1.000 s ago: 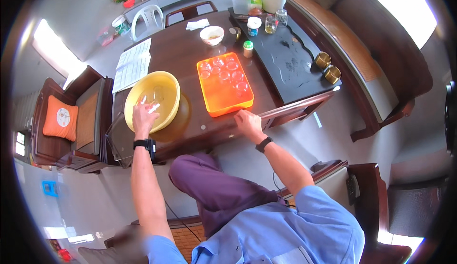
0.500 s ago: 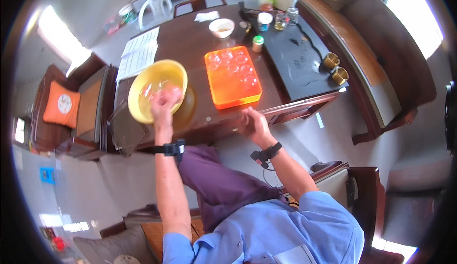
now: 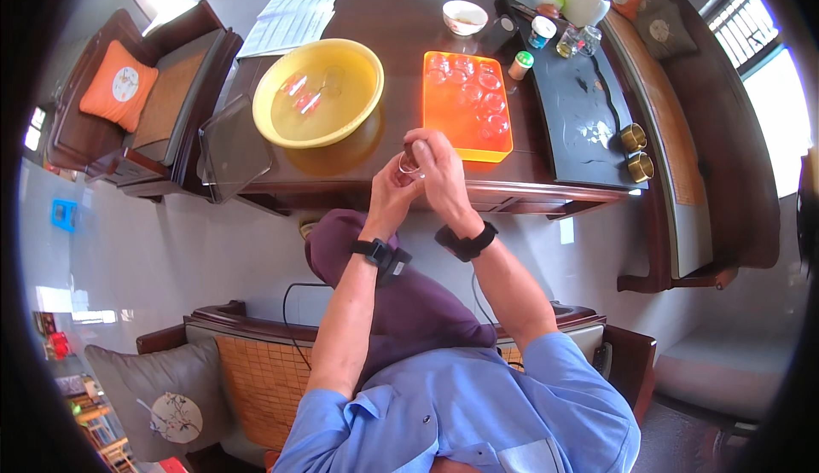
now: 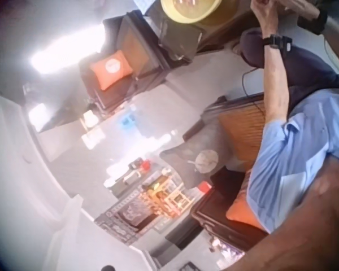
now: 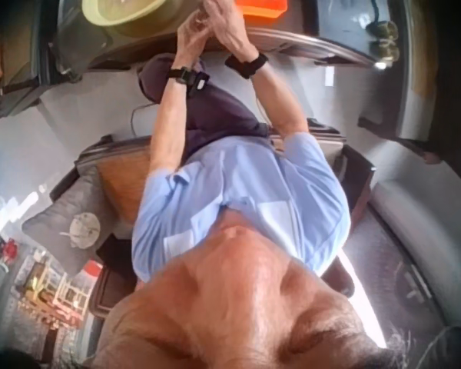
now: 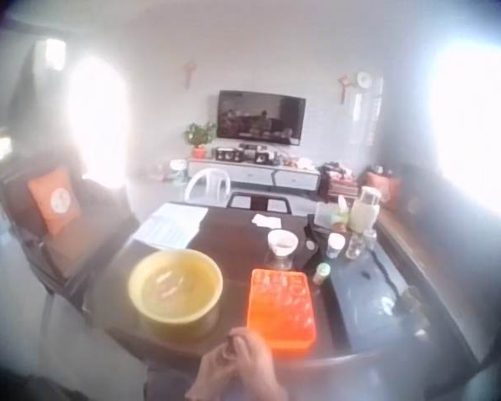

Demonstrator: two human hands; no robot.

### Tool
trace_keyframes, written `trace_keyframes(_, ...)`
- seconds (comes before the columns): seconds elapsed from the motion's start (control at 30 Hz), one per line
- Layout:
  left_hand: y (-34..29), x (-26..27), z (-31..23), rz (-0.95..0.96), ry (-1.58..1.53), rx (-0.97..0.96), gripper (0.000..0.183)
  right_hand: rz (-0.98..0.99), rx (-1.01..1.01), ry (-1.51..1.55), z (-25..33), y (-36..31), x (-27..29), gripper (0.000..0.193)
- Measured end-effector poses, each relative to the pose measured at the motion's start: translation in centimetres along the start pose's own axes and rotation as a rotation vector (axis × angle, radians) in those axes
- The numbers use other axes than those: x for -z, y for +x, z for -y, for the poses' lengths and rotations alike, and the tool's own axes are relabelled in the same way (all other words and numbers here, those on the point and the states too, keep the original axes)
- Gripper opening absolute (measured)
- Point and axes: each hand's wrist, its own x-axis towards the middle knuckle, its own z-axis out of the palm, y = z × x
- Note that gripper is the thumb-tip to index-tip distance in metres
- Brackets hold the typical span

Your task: The person cleans a set of small clear cups and several small brown lids by hand with a cloth, then places them into an orange tray.

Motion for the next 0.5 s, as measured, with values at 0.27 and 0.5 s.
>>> trace_keyframes(0.27,0.2,2.8,2.0,-0.105,-0.421,0.04,0.039,-0.029,0.097,-0.168,-2.6,-1.5,-1.8,0.044)
trace_keyframes(0.5,0.0,4.9,2.5,-0.053,-0.541,0.1,0.031,0.042,0.074,-0.008,-3.6,-4.0,-3.6,0.052)
